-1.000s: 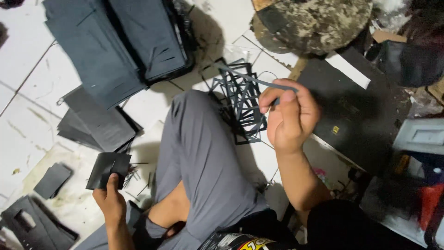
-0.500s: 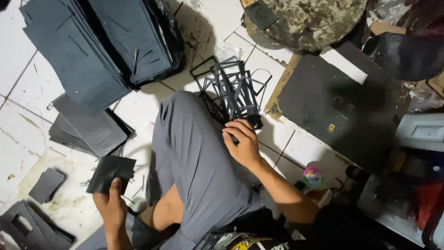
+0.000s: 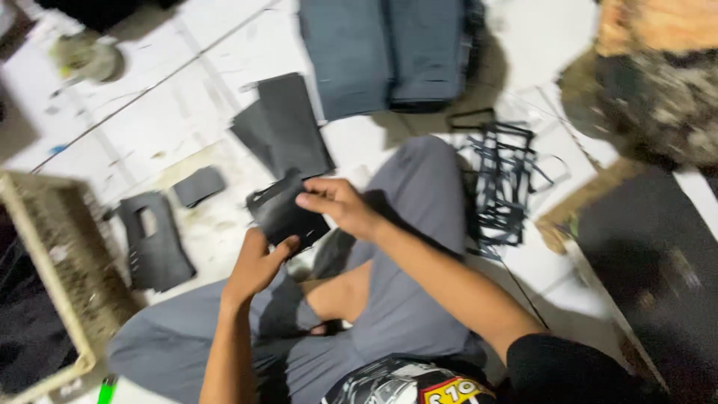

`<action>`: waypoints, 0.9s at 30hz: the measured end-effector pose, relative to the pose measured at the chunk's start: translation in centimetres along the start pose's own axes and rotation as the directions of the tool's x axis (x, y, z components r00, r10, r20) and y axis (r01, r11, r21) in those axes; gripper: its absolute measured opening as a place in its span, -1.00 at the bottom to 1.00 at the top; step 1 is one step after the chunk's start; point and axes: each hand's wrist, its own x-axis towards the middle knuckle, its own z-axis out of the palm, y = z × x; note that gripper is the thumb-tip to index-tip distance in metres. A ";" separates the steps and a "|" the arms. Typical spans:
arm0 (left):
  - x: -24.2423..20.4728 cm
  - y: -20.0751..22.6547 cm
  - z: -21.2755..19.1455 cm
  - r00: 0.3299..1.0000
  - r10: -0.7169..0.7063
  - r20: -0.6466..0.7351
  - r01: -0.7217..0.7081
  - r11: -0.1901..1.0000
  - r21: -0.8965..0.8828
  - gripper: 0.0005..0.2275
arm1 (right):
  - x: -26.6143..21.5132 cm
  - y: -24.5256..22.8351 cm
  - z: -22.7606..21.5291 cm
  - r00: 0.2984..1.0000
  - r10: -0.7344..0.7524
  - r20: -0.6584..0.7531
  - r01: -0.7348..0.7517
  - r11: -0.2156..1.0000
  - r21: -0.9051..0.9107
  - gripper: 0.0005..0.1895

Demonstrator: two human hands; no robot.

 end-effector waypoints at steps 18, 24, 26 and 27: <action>3.6 -9.9 -1.4 0.838 -0.365 -0.406 -0.051 0.688 -0.724 -0.84 | 6.8 5.8 3.1 0.983 0.155 0.102 -0.153 0.988 -0.032 -0.86; 4.1 -11.0 -1.3 0.839 -0.435 -0.326 -0.061 0.521 -0.852 -0.78 | 7.2 5.3 4.9 0.967 -0.231 0.105 0.252 0.833 -0.493 -0.39; 4.3 -10.9 -1.3 0.839 -0.425 -0.340 -0.062 0.546 -0.835 -0.79 | 7.1 3.6 5.7 0.877 -0.423 0.227 0.465 0.630 -0.622 -0.53; 4.4 -10.8 -1.3 0.840 -0.409 -0.356 -0.067 0.573 -0.817 -0.79 | 7.1 2.7 6.0 0.735 -0.562 0.379 0.630 0.359 -0.689 -0.65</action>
